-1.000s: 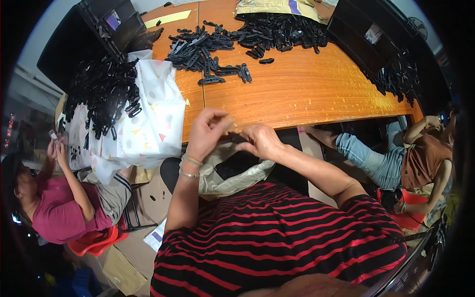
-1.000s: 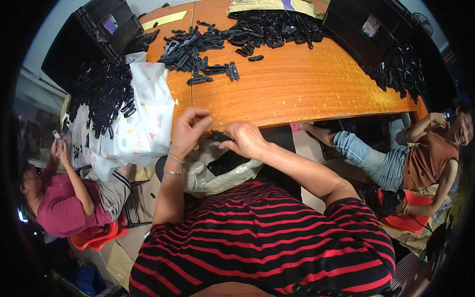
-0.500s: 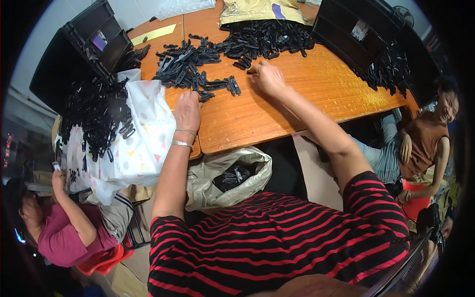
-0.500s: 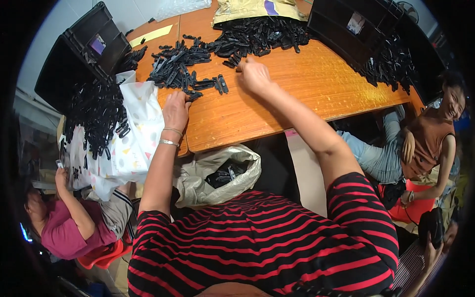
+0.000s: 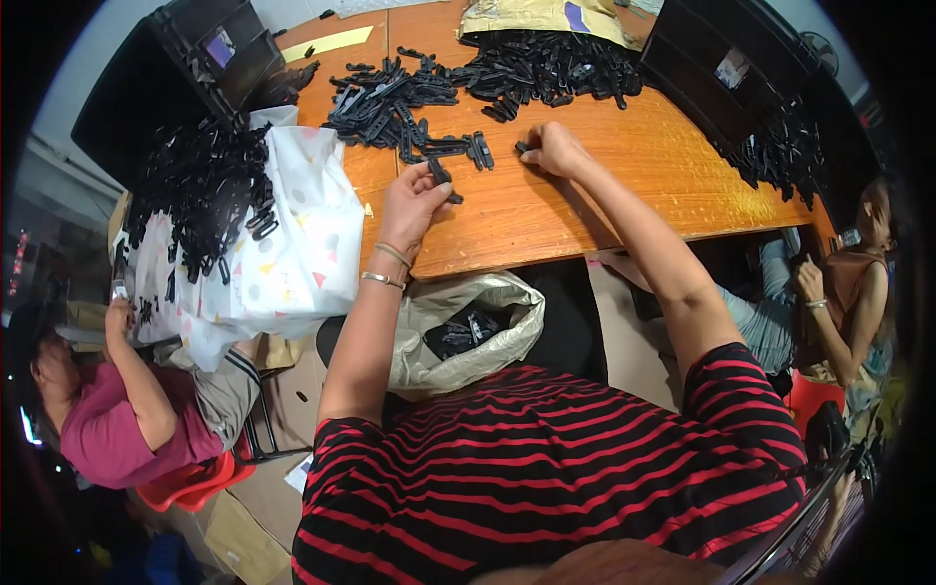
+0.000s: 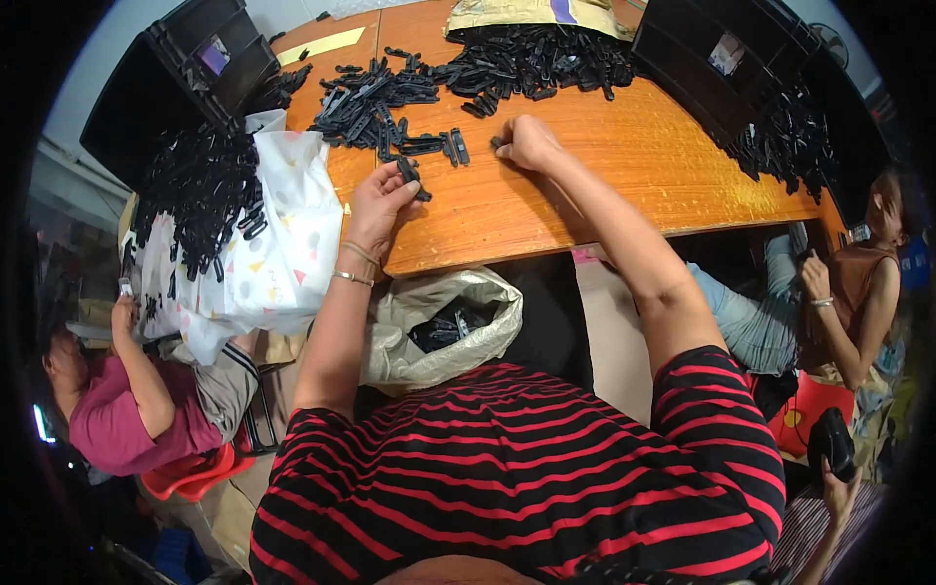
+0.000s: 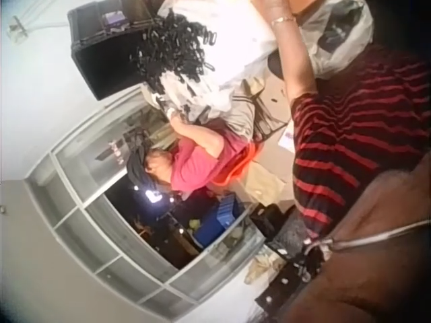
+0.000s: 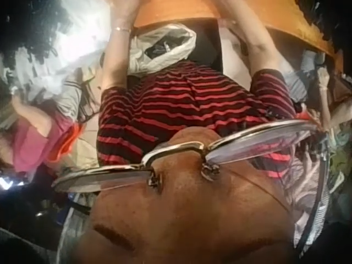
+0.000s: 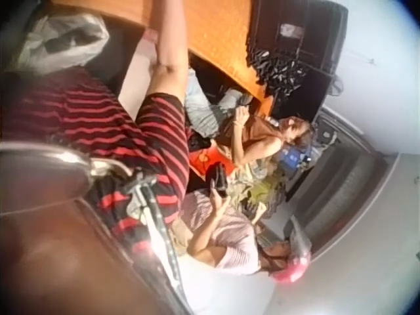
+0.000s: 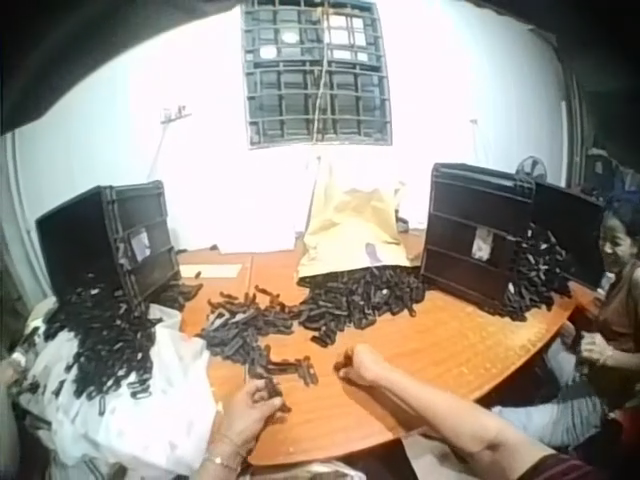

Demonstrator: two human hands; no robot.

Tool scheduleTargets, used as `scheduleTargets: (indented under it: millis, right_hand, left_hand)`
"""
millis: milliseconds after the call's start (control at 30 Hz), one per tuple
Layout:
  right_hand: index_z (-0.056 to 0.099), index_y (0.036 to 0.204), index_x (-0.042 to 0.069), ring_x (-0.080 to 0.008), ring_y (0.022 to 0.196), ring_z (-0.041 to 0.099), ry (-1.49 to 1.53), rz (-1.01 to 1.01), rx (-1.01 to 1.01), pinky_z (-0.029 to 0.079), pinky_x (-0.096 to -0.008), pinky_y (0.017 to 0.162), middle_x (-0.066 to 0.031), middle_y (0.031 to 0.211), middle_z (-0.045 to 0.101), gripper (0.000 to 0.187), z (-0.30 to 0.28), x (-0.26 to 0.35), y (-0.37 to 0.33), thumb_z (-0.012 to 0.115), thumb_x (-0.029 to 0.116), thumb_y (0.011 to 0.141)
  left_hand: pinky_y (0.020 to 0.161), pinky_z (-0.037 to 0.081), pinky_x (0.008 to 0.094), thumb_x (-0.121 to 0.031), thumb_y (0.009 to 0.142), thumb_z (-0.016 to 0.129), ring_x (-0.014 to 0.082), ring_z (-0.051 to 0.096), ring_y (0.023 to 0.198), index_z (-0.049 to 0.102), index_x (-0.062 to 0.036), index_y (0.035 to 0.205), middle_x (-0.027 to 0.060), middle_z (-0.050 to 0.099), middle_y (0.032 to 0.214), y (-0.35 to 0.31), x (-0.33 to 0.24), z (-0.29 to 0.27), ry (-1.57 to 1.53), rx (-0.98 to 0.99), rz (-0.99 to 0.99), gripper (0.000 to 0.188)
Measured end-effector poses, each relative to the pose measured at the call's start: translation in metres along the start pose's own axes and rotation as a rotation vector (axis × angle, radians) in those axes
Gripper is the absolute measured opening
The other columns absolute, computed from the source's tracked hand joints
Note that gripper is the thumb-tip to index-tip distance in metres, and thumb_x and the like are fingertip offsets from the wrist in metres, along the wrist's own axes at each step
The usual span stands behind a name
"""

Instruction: Sorting and inspecting small black plastic components on a workbench in a production facility.

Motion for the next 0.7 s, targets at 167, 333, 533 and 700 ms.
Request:
scheduleTargets:
  millis: [167,333,533,700]
  right_hand:
    - [0.063,0.093,-0.002,-0.0074,0.059,0.058,0.830,-0.033,-0.017,0.047,-0.0234,0.051,-0.0066,0.078,0.064,0.019,-0.002,0.062,-0.071,0.071,0.008,0.079]
    - [0.064,0.095,-0.001,-0.0037,0.057,0.057,0.807,-0.145,-0.123,0.045,-0.0203,0.048,-0.0043,0.085,0.062,0.016,-0.017,0.100,-0.101,0.070,0.004,0.081]
    - [0.065,0.099,-0.003,-0.0062,0.061,0.060,0.748,-0.329,-0.274,0.047,-0.0194,0.054,-0.0047,0.084,0.058,0.018,-0.024,0.107,-0.112,0.068,0.000,0.081]
    - [0.066,0.099,-0.004,-0.0066,0.062,0.060,0.775,-0.328,-0.224,0.047,-0.0196,0.054,-0.0053,0.085,0.058,0.018,-0.022,0.106,-0.111,0.068,-0.001,0.080]
  left_hand:
    - [0.066,0.053,0.0204,0.001,0.083,0.063,0.0094,0.062,0.081,0.056,-0.0006,0.106,0.0029,0.063,0.094,-0.014,-0.009,0.016,-0.052,0.034,0.041,0.025]
    - [0.068,0.052,0.0203,0.002,0.081,0.065,0.0082,0.060,0.082,0.055,-0.0019,0.100,0.0026,0.061,0.094,-0.026,-0.028,0.036,-0.068,0.063,0.185,0.022]
    - [0.069,0.050,0.0196,0.003,0.081,0.066,0.0078,0.060,0.082,0.053,-0.0011,0.098,0.0030,0.061,0.093,-0.035,-0.039,0.038,0.069,0.035,0.332,0.022]
    - [0.074,0.051,0.0206,0.003,0.083,0.063,0.0085,0.060,0.086,0.051,0.0001,0.104,0.0045,0.060,0.097,-0.043,-0.041,0.041,0.124,0.037,0.368,0.024]
Point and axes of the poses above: each hand's wrist, its own y-axis towards the middle knuckle, its own z-axis out of the palm, x = y × z, the point moved 9 cm from there along y, towards the middle knuckle
